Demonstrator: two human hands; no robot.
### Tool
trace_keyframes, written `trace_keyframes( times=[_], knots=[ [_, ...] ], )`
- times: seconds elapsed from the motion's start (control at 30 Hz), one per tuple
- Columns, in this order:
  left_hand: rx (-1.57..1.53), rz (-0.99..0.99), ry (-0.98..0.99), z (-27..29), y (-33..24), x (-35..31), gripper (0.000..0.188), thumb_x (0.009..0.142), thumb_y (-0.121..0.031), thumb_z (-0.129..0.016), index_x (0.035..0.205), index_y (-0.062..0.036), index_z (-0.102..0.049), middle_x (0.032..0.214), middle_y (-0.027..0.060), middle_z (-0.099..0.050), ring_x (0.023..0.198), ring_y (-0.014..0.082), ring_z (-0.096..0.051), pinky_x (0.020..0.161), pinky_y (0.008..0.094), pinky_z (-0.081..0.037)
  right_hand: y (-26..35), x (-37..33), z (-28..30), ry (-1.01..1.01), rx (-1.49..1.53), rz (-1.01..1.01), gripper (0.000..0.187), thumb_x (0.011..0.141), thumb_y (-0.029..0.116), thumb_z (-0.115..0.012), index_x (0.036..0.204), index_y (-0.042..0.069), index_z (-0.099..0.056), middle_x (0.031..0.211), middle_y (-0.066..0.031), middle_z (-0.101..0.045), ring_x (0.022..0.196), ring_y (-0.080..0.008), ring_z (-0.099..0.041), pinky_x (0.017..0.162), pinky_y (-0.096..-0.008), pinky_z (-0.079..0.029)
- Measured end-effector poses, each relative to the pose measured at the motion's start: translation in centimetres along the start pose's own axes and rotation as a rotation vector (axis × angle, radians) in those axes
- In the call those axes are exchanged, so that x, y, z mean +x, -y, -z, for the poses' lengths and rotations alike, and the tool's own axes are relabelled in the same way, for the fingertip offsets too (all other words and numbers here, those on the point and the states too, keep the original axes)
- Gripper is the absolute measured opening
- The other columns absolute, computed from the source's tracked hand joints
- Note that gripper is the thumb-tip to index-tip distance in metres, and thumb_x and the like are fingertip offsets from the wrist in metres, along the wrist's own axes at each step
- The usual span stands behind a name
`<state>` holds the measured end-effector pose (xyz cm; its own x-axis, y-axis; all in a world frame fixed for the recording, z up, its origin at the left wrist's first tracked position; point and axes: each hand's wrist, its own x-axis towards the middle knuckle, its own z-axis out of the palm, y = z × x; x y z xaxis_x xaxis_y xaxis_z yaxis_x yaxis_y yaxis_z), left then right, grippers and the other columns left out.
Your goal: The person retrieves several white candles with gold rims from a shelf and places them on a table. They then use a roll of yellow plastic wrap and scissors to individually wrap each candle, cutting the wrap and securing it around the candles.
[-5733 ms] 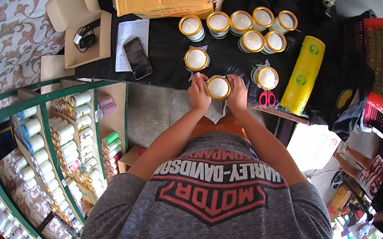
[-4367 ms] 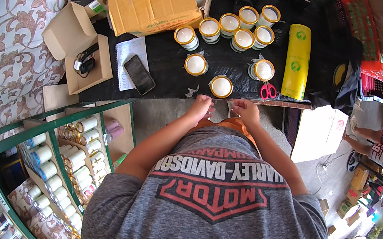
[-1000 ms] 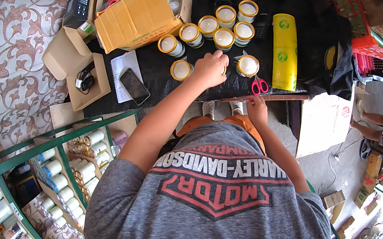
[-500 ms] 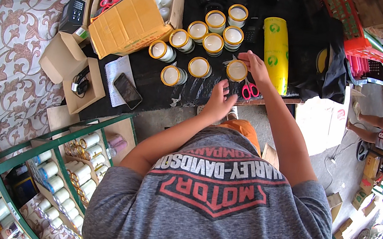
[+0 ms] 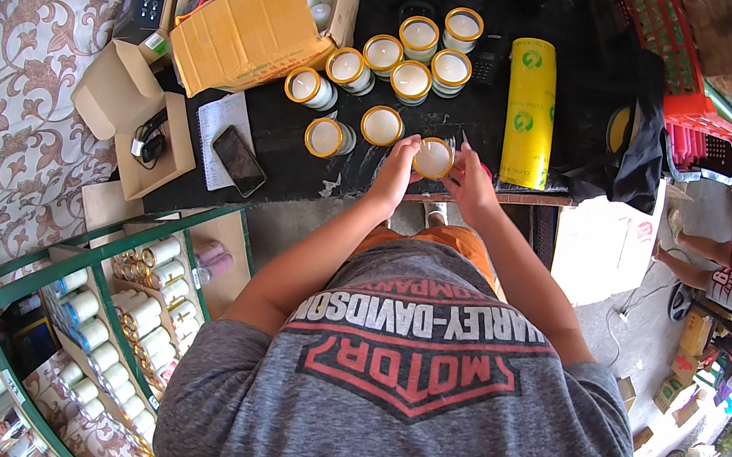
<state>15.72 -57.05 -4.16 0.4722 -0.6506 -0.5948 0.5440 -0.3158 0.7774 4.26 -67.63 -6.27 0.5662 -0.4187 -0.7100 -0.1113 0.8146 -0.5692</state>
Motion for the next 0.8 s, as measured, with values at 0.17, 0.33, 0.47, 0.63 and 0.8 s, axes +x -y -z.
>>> trace_keyframes(
  times=[0.17,0.33,0.47,0.63,0.8],
  knots=[
    [0.110,-0.007,0.036,-0.1,-1.3,0.0,0.052,0.097,-0.043,-0.035,0.129,-0.0049,-0.048,0.122,0.0106,-0.054,0.113,0.0173,-0.051,0.093,0.0364,-0.042,-0.6,-0.2,1.3,-0.056,-0.074,0.035,0.048,0.096,0.045,-0.048,0.119,0.004,-0.051,0.111,-0.0059,-0.053,0.103,-0.0150,-0.050,0.097,-0.0329,-0.040],
    [0.370,-0.362,-0.042,0.3,1.1,2.4,0.039,0.097,-0.035,-0.048,0.113,-0.0009,-0.060,0.101,0.0127,-0.065,0.096,0.0196,-0.060,0.085,0.0329,-0.046,0.2,1.1,1.7,-0.009,-0.333,0.279,0.036,0.096,0.035,-0.053,0.106,0.001,-0.058,0.095,-0.0035,-0.059,0.089,-0.0095,-0.052,0.081,-0.0261,-0.042],
    [0.452,-0.512,-0.256,-1.0,2.0,1.7,0.027,0.094,-0.024,-0.056,0.107,-0.0016,-0.063,0.098,0.0122,-0.066,0.090,0.0237,-0.063,0.082,0.0335,-0.048,-0.3,1.6,1.2,-0.044,-0.369,0.409,0.023,0.095,0.024,-0.058,0.097,0.001,-0.057,0.081,-0.0003,-0.058,0.079,-0.0073,-0.051,0.072,-0.0234,-0.043],
    [0.490,-0.681,-0.406,-1.7,2.3,0.4,0.020,0.096,-0.020,-0.054,0.105,-0.0030,-0.062,0.102,0.0092,-0.064,0.092,0.0142,-0.059,0.084,0.0281,-0.046,-1.6,1.0,0.7,-0.177,-0.374,0.651,0.020,0.096,0.023,-0.056,0.094,0.003,-0.052,0.075,-0.0004,-0.056,0.070,-0.0075,-0.051,0.064,-0.0247,-0.043],
    [0.384,-0.717,-0.375,-2.0,2.3,-0.9,0.016,0.097,-0.015,-0.050,0.100,-0.0017,-0.058,0.096,0.0095,-0.061,0.089,0.0206,-0.059,0.082,0.0326,-0.046,-1.5,-0.5,-0.9,-0.261,-0.315,0.612,0.018,0.097,0.022,-0.055,0.096,0.004,-0.049,0.072,-0.0027,-0.053,0.061,-0.0091,-0.047,0.055,-0.0259,-0.042]
  ],
)
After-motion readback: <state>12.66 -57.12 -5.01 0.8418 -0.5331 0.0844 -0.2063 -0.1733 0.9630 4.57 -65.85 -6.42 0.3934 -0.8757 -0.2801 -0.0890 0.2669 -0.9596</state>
